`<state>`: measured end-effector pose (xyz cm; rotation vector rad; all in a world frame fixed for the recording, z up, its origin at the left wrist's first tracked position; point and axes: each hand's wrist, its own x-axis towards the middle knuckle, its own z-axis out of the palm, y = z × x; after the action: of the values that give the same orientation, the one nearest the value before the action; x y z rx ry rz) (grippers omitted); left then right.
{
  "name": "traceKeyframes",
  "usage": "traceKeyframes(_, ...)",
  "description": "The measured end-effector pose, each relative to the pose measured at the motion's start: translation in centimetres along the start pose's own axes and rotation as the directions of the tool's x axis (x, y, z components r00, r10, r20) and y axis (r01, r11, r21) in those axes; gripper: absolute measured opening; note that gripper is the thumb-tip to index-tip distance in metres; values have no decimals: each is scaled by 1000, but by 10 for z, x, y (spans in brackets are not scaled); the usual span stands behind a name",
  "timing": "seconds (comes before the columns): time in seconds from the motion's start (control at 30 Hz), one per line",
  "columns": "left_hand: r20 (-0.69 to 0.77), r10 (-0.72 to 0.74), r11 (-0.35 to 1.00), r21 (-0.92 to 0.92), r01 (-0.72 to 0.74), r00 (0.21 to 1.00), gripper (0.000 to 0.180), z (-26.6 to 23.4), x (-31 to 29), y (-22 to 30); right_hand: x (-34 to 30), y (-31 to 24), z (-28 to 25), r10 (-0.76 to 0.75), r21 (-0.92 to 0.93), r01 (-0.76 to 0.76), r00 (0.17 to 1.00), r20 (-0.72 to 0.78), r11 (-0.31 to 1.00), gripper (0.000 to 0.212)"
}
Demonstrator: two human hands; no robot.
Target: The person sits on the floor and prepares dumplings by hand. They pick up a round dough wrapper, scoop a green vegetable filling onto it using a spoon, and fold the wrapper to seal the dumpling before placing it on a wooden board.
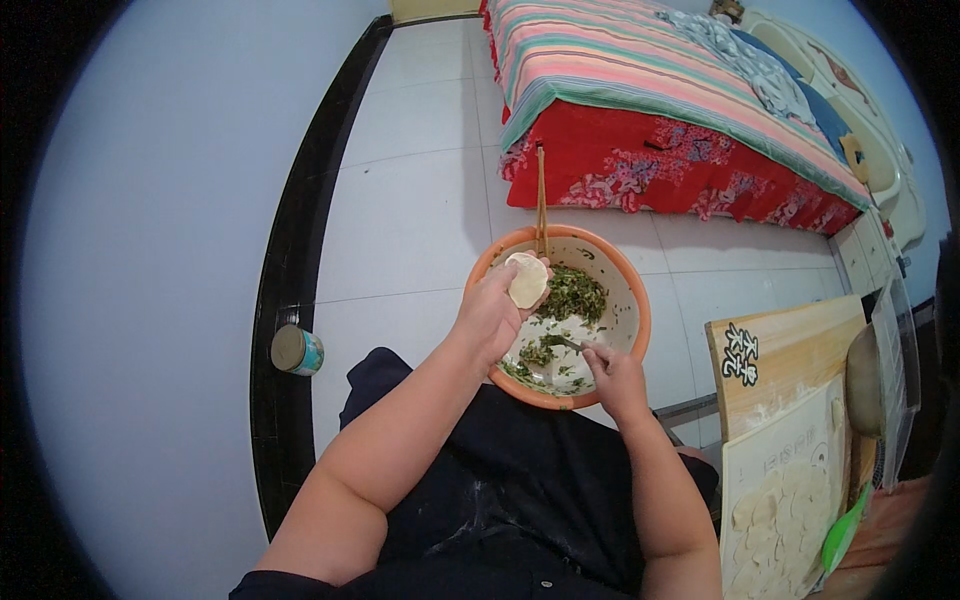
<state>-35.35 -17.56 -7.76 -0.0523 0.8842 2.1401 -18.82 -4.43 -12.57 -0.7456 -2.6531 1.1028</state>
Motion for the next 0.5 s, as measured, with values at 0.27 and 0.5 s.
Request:
traceKeyframes(0.27,17,-6,1000,9,6,1000,32,1,-1,0,-14,-3,3,26,-18,-24,990,137,1000,20)
traceKeyframes(0.5,-5,-17,1000,-10,17,1000,30,2,1,-2,-26,-10,9,-163,-3,168,961,224,986,21)
